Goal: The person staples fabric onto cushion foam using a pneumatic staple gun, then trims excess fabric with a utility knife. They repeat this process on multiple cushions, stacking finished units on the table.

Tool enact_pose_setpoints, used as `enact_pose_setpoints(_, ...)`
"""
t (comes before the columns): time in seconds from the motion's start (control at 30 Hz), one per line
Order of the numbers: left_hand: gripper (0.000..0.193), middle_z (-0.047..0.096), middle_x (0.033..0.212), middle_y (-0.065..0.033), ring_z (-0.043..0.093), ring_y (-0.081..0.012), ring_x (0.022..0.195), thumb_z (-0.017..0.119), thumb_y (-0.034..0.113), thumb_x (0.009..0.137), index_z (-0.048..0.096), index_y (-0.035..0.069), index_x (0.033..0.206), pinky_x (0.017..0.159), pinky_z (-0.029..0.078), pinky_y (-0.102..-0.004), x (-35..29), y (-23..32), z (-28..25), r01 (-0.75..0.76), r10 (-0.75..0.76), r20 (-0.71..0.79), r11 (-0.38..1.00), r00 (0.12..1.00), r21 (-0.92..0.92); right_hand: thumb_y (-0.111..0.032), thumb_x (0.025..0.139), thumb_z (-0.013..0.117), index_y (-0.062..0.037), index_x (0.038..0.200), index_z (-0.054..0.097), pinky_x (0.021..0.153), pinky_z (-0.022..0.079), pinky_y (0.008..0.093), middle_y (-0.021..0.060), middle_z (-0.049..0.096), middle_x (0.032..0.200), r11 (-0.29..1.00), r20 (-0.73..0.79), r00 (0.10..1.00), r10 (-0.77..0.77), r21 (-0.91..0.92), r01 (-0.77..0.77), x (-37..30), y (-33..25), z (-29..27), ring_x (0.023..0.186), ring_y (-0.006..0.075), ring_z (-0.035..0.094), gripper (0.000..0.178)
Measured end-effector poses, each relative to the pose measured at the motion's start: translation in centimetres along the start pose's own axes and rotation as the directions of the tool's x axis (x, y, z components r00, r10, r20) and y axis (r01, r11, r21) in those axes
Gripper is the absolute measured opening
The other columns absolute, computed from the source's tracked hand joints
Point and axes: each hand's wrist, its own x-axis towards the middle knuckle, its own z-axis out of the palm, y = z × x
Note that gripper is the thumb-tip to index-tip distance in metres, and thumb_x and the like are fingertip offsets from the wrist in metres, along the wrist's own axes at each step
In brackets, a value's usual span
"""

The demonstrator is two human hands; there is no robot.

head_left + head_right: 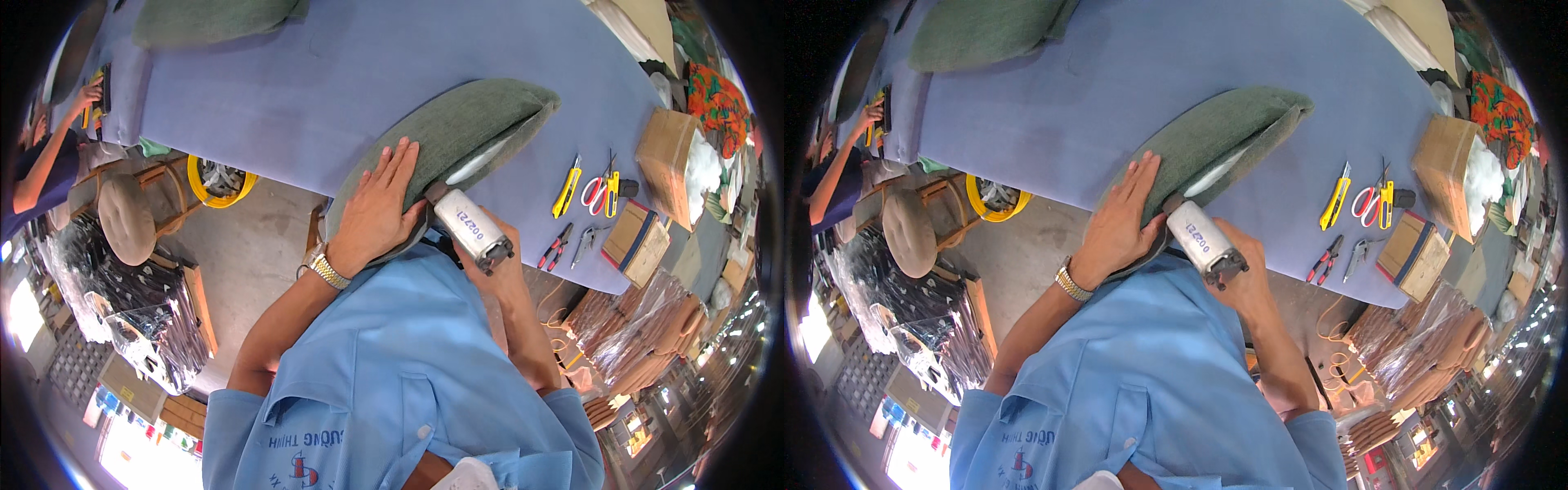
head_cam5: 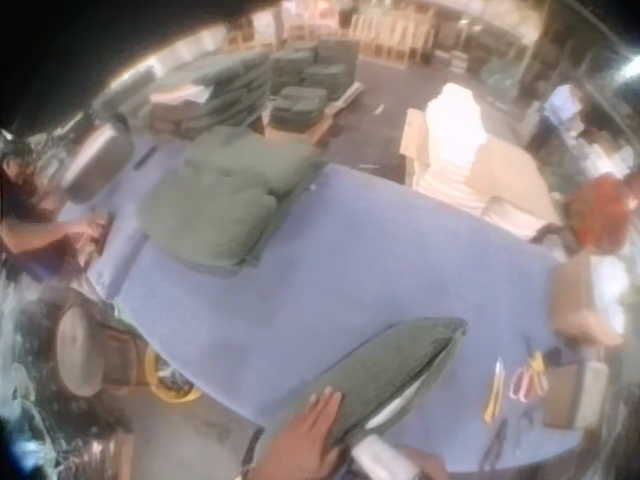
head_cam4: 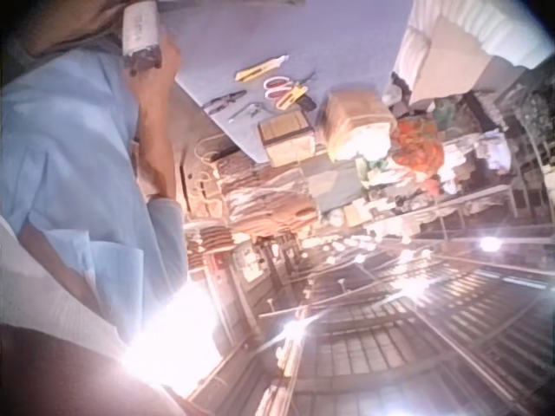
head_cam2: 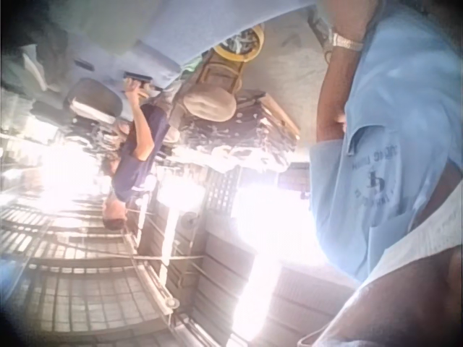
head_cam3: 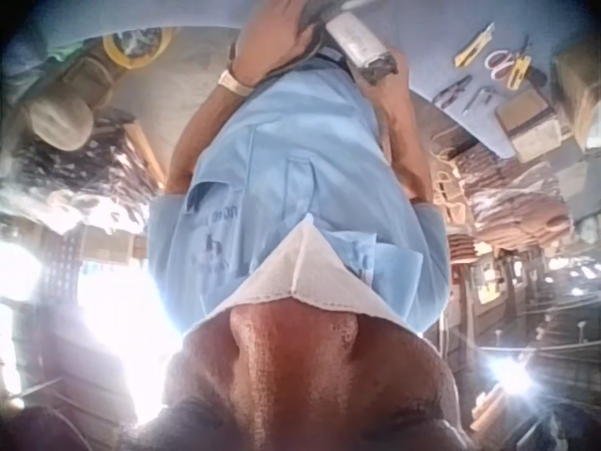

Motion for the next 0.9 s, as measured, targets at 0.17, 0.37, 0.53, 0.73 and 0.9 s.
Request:
enact_pose_setpoints(0.17,0.091,0.030,0.169,-0.0184,0.032,-0.0410,0.153,0.072,0.017,0.090,0.021,0.005,0.164,0.120,0.038,-0.0518,0.2,-0.2,0.3,0.007,-0.008,-0.036,1.000,0.999,-0.016,-0.006,0.069,0.077,0.0007,0.109,0.069,0.077,0.056,0.0384,0.0195,0.072,0.099,0.990,-0.034,0.990,-0.138,-0.001,0.138,0.2,1.0,-0.1,0.086,0.0392,0.071,0.042)
enact_pose_setpoints(0.37,0.094,0.030,0.169,-0.0183,0.031,-0.0403,0.154,0.074,0.015,0.088,0.021,0.004,0.164,0.120,0.038,-0.0544,-0.4,0.2,0.3,0.013,-0.013,-0.019,1.000,1.000,-0.006,-0.005,0.069,0.076,0.0000,0.109,0.068,0.076,0.056,0.0378,0.0185,0.072,0.097,0.990,0.003,0.992,-0.127,-0.054,0.127,-0.5,0.2,-0.3,0.086,0.0386,0.072,0.041)
enact_pose_setpoints(0.53,0.096,0.030,0.168,-0.0182,0.032,-0.0400,0.154,0.076,0.011,0.085,0.021,0.004,0.164,0.118,0.041,-0.0555,-0.3,0.2,1.4,0.005,-0.002,-0.072,0.999,0.997,0.040,-0.005,0.067,0.076,-0.0001,0.106,0.067,0.073,0.054,0.0383,0.0189,0.069,0.093,0.999,0.006,0.999,-0.045,0.024,0.045,-0.4,0.9,-0.1,0.082,0.0413,0.068,0.040)
enact_pose_setpoints(0.73,0.092,0.032,0.168,-0.0190,0.034,-0.0378,0.154,0.076,0.018,0.088,0.024,0.004,0.163,0.119,0.038,-0.0570,-0.4,-0.1,1.4,0.027,-0.026,-0.066,1.000,0.998,0.012,-0.004,0.081,0.077,0.0011,0.109,0.071,0.073,0.054,0.0335,0.0134,0.072,0.093,0.980,-0.023,0.980,-0.200,-0.008,0.200,-0.8,1.4,0.3,0.077,0.0271,0.069,0.029)
enact_pose_setpoints(0.9,0.092,0.033,0.167,-0.0190,0.034,-0.0379,0.153,0.076,0.015,0.086,0.025,0.003,0.163,0.119,0.039,-0.0567,-0.5,-0.3,1.6,0.008,-0.007,-0.089,1.000,0.996,0.011,-0.004,0.079,0.077,0.0010,0.107,0.071,0.073,0.053,0.0341,0.0138,0.070,0.092,0.975,0.008,0.976,-0.218,0.036,0.217,-1.0,1.5,0.2,0.076,0.0296,0.068,0.029)
